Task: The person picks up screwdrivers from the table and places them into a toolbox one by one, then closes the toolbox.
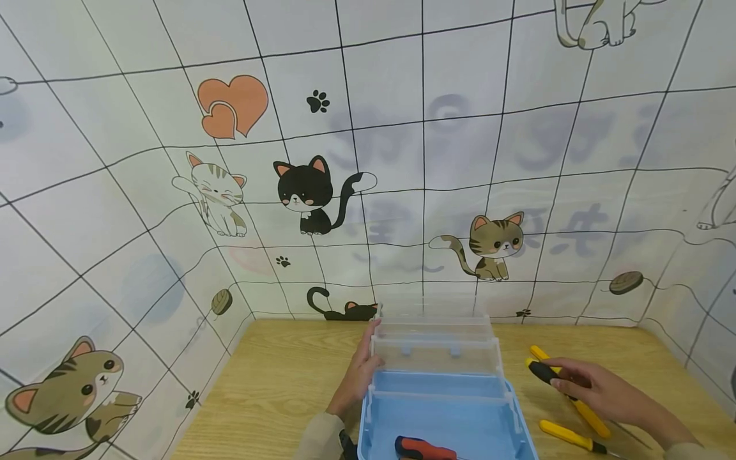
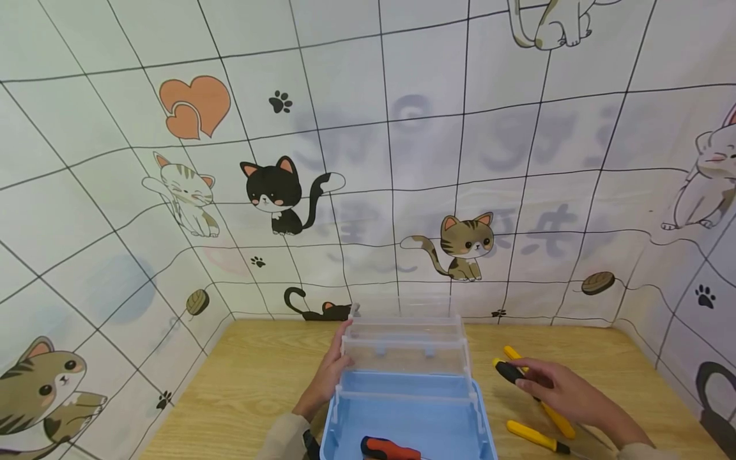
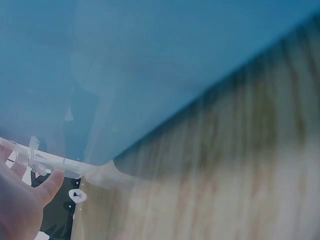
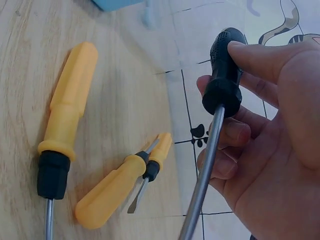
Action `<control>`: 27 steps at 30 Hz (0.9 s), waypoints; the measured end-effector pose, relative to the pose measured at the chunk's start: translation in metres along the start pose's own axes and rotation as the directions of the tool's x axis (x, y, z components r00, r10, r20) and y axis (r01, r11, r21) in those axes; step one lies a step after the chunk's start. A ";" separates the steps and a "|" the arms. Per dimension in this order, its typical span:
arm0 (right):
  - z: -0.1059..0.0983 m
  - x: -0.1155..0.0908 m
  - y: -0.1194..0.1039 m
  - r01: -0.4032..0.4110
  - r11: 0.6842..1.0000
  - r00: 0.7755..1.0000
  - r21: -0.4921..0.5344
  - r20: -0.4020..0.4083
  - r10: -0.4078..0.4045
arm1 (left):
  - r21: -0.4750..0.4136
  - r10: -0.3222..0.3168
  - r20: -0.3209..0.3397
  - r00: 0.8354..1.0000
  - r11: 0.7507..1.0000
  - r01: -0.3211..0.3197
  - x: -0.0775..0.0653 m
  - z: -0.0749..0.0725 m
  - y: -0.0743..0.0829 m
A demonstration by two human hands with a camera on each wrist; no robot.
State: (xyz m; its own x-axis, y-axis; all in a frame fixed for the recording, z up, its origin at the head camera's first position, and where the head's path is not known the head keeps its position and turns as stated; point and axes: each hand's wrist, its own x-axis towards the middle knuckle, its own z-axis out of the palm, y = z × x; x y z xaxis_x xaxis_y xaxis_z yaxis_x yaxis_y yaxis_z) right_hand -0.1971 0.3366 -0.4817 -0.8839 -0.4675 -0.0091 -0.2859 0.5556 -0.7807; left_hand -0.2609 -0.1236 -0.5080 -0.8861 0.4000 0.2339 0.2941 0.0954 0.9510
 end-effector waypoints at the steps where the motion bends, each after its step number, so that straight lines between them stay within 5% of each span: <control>1: 0.000 0.000 -0.001 0.006 1.000 1.000 -0.003 -0.002 -0.006 | -0.002 0.001 0.001 1.000 1.000 -0.001 0.000 0.000 0.000; 7: -0.001 0.000 -0.008 -0.009 1.000 1.000 -0.028 -0.028 0.009 | 0.004 0.007 -0.002 1.000 1.000 -0.007 0.000 0.000 -0.003; 17: -0.003 0.001 -0.021 0.045 0.994 0.997 -0.103 -0.059 -0.052 | 0.019 0.014 -0.037 0.999 1.000 -0.014 0.008 0.001 -0.037; 27: -0.001 0.002 -0.038 0.049 0.997 0.998 -0.060 -0.036 -0.052 | 0.017 0.019 -0.031 0.999 1.000 -0.018 0.005 0.002 -0.025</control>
State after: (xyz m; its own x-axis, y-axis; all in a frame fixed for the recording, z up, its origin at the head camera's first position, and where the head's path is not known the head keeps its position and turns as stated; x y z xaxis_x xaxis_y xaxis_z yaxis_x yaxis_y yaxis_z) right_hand -0.1886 0.3154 -0.4509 -0.8808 -0.4704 0.0539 -0.3510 0.5723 -0.7411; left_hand -0.2719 -0.1225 -0.5305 -0.8911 0.3734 0.2578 0.3162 0.1037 0.9430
